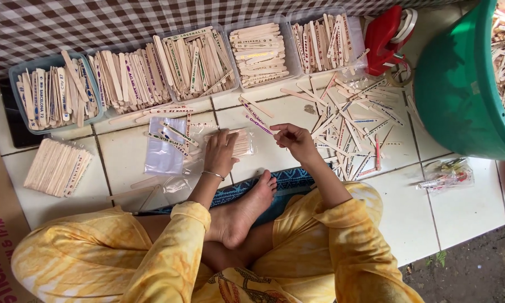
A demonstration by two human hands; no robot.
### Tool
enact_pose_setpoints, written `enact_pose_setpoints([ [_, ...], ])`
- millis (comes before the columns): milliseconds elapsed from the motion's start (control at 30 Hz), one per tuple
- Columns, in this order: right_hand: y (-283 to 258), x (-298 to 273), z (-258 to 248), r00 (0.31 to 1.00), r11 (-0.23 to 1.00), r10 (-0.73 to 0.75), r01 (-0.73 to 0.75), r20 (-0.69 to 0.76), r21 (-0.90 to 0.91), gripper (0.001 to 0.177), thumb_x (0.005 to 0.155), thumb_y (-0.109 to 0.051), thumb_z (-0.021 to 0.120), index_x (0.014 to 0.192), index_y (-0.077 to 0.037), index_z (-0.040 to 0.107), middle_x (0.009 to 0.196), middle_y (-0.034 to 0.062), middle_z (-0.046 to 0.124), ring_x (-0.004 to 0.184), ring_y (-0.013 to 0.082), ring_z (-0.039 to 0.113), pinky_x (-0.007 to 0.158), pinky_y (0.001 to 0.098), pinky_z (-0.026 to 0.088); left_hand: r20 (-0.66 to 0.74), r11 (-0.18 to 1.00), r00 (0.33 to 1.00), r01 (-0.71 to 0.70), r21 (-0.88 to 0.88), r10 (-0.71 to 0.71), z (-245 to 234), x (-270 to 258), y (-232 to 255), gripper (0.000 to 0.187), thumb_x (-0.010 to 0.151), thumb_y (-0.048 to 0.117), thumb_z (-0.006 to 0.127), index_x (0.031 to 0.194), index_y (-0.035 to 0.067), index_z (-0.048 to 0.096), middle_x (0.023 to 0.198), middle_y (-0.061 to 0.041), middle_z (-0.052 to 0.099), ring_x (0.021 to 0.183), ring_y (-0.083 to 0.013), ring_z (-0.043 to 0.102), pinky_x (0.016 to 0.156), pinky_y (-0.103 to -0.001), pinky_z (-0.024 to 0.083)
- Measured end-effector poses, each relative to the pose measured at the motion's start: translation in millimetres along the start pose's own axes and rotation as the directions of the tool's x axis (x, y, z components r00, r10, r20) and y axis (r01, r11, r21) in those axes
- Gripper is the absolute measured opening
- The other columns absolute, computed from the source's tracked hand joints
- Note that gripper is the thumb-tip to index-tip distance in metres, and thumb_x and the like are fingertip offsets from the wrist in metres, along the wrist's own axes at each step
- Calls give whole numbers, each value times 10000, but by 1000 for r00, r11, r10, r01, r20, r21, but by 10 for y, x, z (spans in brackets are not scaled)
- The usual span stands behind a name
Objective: The person sits on the floor and sorts wooden sticks with text on them into bundles, puts the bundles into plastic sleeves, and uses a tape dispenser to seal the packages.
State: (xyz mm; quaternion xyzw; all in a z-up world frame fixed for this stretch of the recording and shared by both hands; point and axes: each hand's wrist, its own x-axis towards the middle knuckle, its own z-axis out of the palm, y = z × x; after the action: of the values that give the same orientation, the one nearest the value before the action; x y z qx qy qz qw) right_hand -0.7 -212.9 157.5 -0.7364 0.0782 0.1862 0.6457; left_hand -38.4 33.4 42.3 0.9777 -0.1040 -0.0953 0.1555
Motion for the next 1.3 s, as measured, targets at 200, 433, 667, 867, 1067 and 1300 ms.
enact_pose_setpoints([
  [200, 454, 81, -282, 948, 739, -315, 214, -47, -638, 167, 931, -58, 748, 1074, -129, 799, 797, 73, 693, 751, 181, 705, 680, 281, 588, -6, 1000, 1000, 0, 24, 0, -123, 21, 43, 784, 828, 366, 809, 1509, 222, 450, 1508, -96, 404, 1425, -317, 368, 1212, -495, 304],
  [433, 865, 259, -384, 910, 539, -414, 268, 26, -799, 151, 873, -50, 778, 957, -173, 807, 784, 83, 679, 763, 276, 689, 769, 377, 570, -49, 999, 998, -31, 33, 33, -68, 83, 5, 794, 829, 377, 800, 1518, 212, 440, 1515, -123, 390, 1448, -347, 344, 1210, -517, 288],
  [667, 685, 238, -292, 868, 446, -481, 365, 124, -817, 154, 867, -57, 782, 922, -196, 819, 821, 68, 662, 806, 281, 666, 801, 389, 559, -7, 999, 1000, -19, 37, 19, -82, 69, -19, 785, 898, 398, 726, 1573, 242, 356, 1579, -115, 331, 1491, -346, 280, 1229, -525, 225],
  [867, 873, 255, 149, 876, 550, -461, 405, 139, -730, 182, 877, -18, 756, 928, -187, 802, 861, 75, 668, 743, 250, 693, 721, 343, 601, 11, 1000, 1000, -24, 11, 24, 161, 67, -42, 818, 946, 465, 624, 1635, 277, 223, 1657, -150, 182, 1547, -386, 145, 1255, -553, 103],
  [1067, 681, 271, 426, 957, 907, -256, 287, 138, -307, 270, 907, 59, 654, 1115, -104, 710, 1034, 164, 652, 776, 286, 725, 713, 370, 623, 55, 999, 998, -41, 16, 40, -52, 41, 54, 822, 957, 579, 507, 1649, 320, 147, 1716, -152, 34, 1584, -368, 17, 1256, -559, 16],
  [1300, 932, 945, 445, 898, 624, -425, 200, -114, -756, 134, 889, -33, 748, 970, -140, 756, 842, 34, 707, 747, 236, 741, 677, 368, 627, 83, 999, 996, -31, -24, 33, -56, -8, 109, 764, 949, 687, 437, 1619, 408, 199, 1728, -74, 52, 1582, -372, 7, 1246, -580, -22],
])
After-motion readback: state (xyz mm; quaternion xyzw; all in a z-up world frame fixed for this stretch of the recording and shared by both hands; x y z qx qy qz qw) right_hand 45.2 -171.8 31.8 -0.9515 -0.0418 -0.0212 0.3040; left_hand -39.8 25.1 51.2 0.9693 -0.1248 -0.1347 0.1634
